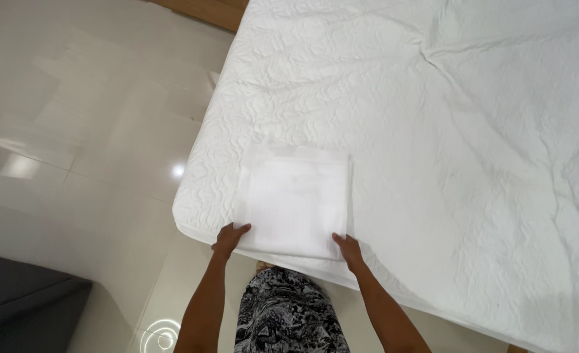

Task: The person folds a white sheet on a bed, then places it into a black trash bag. They retrieve another white sheet from a shelf, fold it on a cardboard box, and add it to the bag. Finally, they tie the bag closed and place it into a bin.

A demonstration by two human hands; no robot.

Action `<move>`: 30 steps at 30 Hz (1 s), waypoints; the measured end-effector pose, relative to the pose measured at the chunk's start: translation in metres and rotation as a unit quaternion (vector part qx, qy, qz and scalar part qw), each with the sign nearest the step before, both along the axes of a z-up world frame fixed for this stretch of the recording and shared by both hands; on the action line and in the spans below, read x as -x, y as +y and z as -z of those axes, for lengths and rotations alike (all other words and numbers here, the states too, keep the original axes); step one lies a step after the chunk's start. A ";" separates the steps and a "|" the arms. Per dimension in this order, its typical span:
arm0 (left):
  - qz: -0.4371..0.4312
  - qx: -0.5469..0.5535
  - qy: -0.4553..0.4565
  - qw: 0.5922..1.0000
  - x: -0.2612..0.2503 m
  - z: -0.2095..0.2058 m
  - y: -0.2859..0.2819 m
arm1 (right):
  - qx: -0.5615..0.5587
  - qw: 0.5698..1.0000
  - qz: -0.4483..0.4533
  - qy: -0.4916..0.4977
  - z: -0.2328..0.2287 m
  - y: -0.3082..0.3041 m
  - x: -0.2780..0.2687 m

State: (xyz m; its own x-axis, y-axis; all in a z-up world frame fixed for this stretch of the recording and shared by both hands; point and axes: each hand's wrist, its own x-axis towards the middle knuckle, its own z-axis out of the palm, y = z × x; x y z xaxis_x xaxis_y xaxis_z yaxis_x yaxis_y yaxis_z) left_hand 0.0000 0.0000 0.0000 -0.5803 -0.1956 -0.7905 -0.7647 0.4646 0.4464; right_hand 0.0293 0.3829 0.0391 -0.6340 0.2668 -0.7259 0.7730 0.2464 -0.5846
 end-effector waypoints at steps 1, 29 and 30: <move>0.010 0.006 -0.008 1.000 0.000 0.000 0.004 | -0.007 1.000 0.009 0.003 0.000 -0.001 -0.001; 0.711 0.264 0.353 0.548 0.054 0.019 -0.053 | -0.432 0.617 -0.574 0.322 0.072 0.080 -0.001; 0.723 0.250 0.346 0.542 0.059 0.014 -0.053 | -0.427 0.610 -0.573 0.342 0.076 0.083 0.005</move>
